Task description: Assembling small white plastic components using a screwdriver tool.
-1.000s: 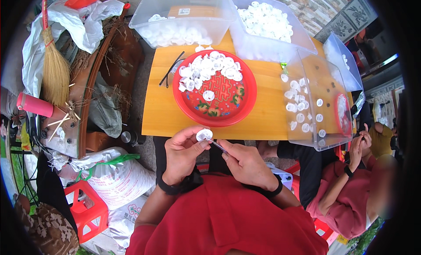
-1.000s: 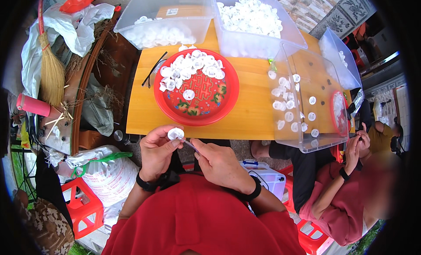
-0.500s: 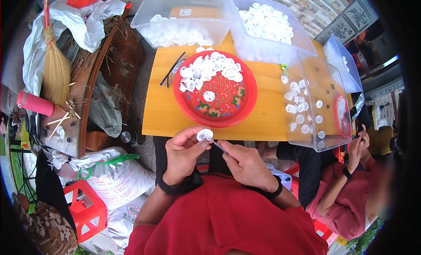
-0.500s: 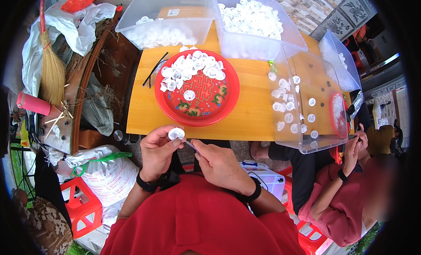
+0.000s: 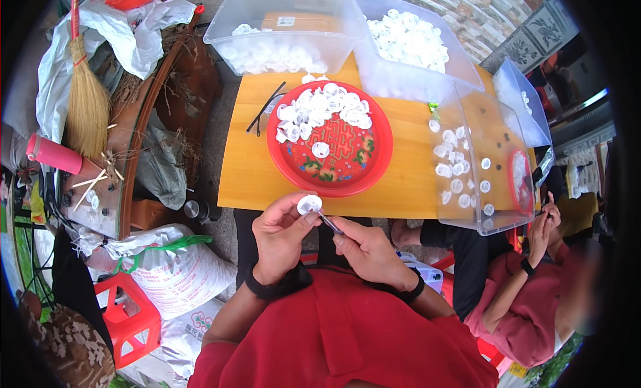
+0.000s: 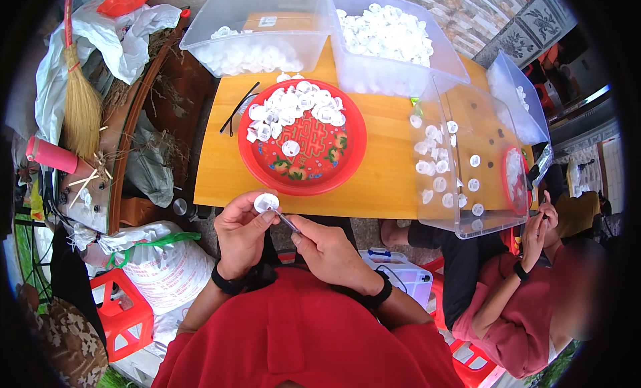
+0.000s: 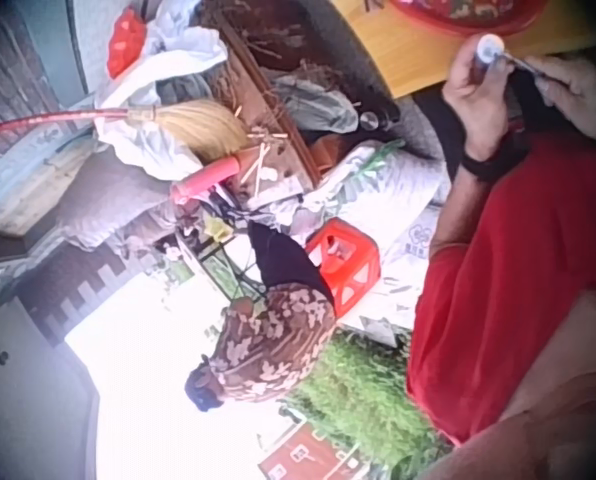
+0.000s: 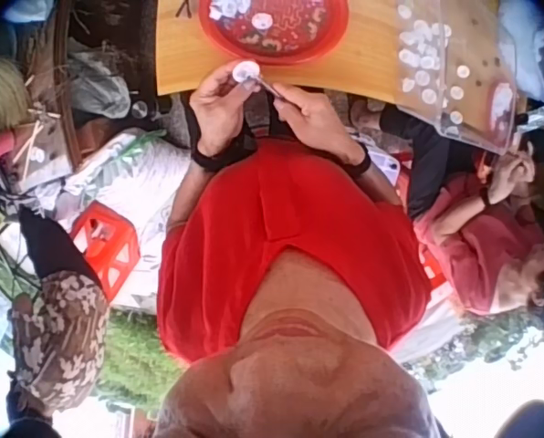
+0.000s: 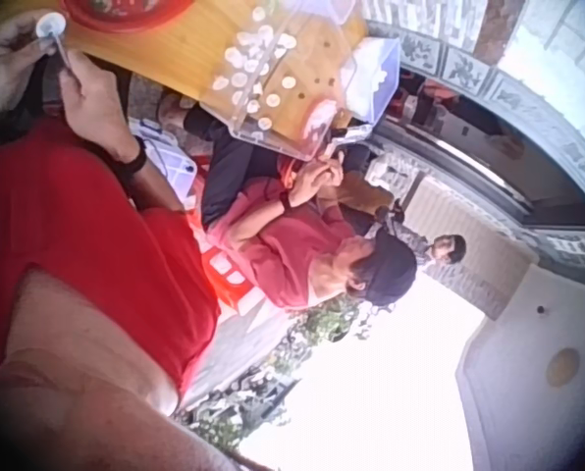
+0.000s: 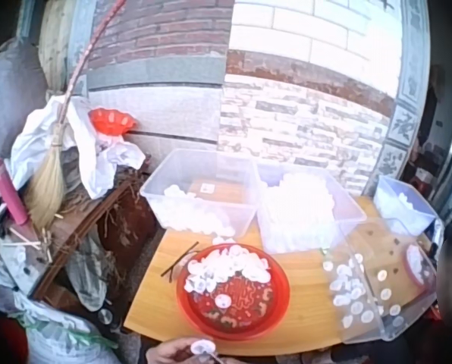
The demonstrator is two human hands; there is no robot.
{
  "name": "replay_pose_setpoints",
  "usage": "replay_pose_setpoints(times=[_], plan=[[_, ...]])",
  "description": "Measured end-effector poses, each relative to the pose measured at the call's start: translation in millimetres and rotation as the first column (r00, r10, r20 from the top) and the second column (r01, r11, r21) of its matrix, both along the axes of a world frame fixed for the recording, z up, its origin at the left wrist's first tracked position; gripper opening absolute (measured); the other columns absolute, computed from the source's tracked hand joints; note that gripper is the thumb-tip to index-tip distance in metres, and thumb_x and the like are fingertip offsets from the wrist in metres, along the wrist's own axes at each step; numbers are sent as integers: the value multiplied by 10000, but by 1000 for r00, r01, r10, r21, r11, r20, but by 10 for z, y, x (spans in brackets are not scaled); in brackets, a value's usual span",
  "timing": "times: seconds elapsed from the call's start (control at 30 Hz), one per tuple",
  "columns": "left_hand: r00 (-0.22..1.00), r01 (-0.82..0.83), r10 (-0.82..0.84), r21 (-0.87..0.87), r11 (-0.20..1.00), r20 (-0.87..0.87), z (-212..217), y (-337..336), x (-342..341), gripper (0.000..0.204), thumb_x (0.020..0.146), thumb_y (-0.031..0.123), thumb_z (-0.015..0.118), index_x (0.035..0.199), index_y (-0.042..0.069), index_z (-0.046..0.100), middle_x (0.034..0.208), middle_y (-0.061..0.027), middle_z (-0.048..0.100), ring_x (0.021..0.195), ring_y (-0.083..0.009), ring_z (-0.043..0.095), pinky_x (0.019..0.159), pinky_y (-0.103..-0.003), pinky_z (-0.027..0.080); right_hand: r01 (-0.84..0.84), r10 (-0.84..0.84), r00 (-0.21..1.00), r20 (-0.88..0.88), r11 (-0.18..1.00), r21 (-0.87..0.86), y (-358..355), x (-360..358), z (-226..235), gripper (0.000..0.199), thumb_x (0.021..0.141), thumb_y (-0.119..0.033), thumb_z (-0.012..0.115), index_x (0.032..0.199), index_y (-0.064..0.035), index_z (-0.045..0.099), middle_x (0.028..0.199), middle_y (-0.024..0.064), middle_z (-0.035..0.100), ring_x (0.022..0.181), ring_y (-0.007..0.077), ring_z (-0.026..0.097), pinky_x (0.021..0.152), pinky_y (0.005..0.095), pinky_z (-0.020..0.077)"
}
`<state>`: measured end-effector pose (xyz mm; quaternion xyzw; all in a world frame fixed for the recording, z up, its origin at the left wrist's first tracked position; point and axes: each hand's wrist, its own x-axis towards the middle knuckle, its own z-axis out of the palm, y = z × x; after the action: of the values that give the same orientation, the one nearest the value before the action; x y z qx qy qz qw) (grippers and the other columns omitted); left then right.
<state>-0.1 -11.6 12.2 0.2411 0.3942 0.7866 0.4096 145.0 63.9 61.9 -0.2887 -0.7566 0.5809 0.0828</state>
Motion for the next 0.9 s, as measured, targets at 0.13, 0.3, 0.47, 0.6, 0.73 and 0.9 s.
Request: replay_pose_setpoints(times=[0.13, 0.3, 0.47, 0.6, 0.73, 0.9], plan=[[1000, -12, 12, -7, 1000, -21, 17, -1, 14, 304, 786, -102, 579, 1085, -61, 543, 980, -128, 613, 838, -173, 609, 720, -275, 512, 70, -22, 990, -137, 932, 354, -37, 5, -156, 346, 858, -48, 499, 1204, -30, 490, 779, 145, 569, 647, 245, 564, 600, 299, 451], [998, -37, 36, -9, 999, -42, 23, 5, 12, 302, 789, -113, 566, 1085, -58, 543, 1009, -129, 606, 846, -170, 603, 716, -273, 510, 62, -12, 993, -115, 894, 444, -42, -28, -173, 339, 833, -47, 520, 1169, -13, 488, 809, 164, 584, 676, 309, 589, 587, 369, 467], [998, -67, 67, -5, 998, -21, 9, -6, 28, 302, 788, -118, 562, 1083, -56, 544, 1006, -128, 606, 842, -168, 601, 713, -273, 511, -1, 2, 999, -39, 999, 32, -2, -42, -100, 373, 842, -51, 513, 1211, -15, 467, 768, 156, 575, 653, 280, 581, 587, 344, 463], [995, -75, 73, -25, 997, -74, 10, -10, 19, 301, 790, -117, 560, 1085, -54, 544, 996, -125, 608, 842, -171, 602, 715, -275, 512, 30, -7, 999, -42, 801, 598, -12, -36, -224, 412, 859, -52, 491, 1267, -34, 439, 730, 133, 572, 630, 211, 568, 606, 299, 455], [998, -61, 61, 5, 998, 12, 28, -9, 32, 304, 791, -113, 564, 1088, -54, 544, 980, -119, 611, 844, -168, 602, 717, -275, 514, -38, 35, 996, -84, 999, -33, 47, -45, -124, 372, 848, -45, 498, 1218, -21, 473, 764, 146, 580, 649, 258, 585, 608, 320, 463], [993, -101, 100, -6, 995, -59, 6, 2, 48, 302, 791, -113, 563, 1086, -53, 545, 979, -115, 610, 843, -164, 602, 718, -273, 513, 70, 15, 983, -183, 891, 448, 1, -56, -287, 371, 842, -41, 511, 1212, -28, 480, 790, 149, 570, 630, 246, 571, 598, 310, 462]])
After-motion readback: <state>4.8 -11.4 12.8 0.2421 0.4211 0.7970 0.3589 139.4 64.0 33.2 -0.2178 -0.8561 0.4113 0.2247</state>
